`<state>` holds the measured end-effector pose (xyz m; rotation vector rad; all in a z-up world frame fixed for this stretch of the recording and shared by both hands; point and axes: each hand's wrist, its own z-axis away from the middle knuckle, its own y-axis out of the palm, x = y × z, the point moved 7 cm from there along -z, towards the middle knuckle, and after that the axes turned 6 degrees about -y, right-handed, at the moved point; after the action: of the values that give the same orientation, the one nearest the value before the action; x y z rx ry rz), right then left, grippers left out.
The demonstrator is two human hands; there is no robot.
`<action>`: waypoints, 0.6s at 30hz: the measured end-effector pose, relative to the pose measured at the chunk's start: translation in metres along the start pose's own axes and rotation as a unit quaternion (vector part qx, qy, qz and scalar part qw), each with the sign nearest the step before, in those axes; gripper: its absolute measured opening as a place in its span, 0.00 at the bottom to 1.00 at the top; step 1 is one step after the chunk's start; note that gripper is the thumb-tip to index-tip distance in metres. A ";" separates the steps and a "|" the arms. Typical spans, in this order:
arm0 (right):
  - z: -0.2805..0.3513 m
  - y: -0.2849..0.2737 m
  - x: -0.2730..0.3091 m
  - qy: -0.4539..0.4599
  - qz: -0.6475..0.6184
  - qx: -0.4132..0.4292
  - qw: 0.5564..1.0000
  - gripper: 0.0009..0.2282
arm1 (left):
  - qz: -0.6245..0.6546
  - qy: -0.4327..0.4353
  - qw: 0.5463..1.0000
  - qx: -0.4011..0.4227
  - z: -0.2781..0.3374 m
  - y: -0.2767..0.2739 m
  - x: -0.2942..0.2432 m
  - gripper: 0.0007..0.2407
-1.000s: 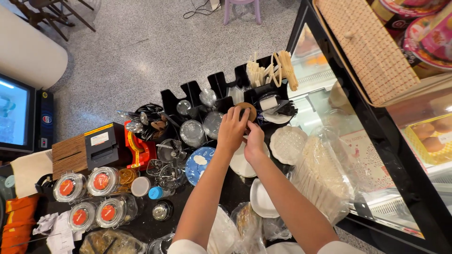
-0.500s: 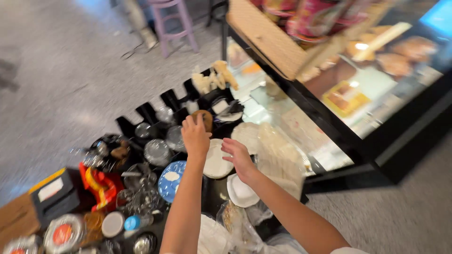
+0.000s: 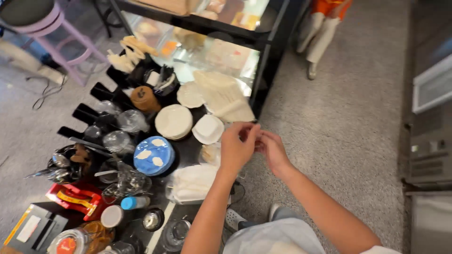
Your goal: The person sets a digital timer on a shelf above the counter and stacks coasters beside it. They then walk to the counter, lift and reposition the lid on a steamer pot of eggs, wait while the eggs cook, and check the pot again before standing by the sink area.
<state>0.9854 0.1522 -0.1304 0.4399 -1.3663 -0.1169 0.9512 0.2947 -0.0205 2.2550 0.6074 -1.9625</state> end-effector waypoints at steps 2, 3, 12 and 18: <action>0.037 -0.019 0.016 -0.004 0.001 -0.021 1.000 0.09 | 0.000 0.007 0.999 0.035 0.035 0.016 -0.010 0.08; 0.056 -0.028 0.021 0.000 0.003 -0.035 0.999 0.10 | -0.003 0.007 0.998 0.062 0.054 0.025 -0.015 0.09; 0.237 -0.153 0.018 0.003 0.020 -0.046 0.999 0.10 | -0.021 -0.085 0.988 0.130 0.254 0.087 0.042 0.09; 0.363 -0.224 0.010 -0.008 -0.017 -0.114 0.993 0.09 | -0.019 -0.205 0.965 0.164 0.387 0.131 0.063 0.15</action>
<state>0.6765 -0.1411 -0.1543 0.2713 -1.3424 -0.3024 0.6426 0.0646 -0.1718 1.8961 0.2945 -2.6093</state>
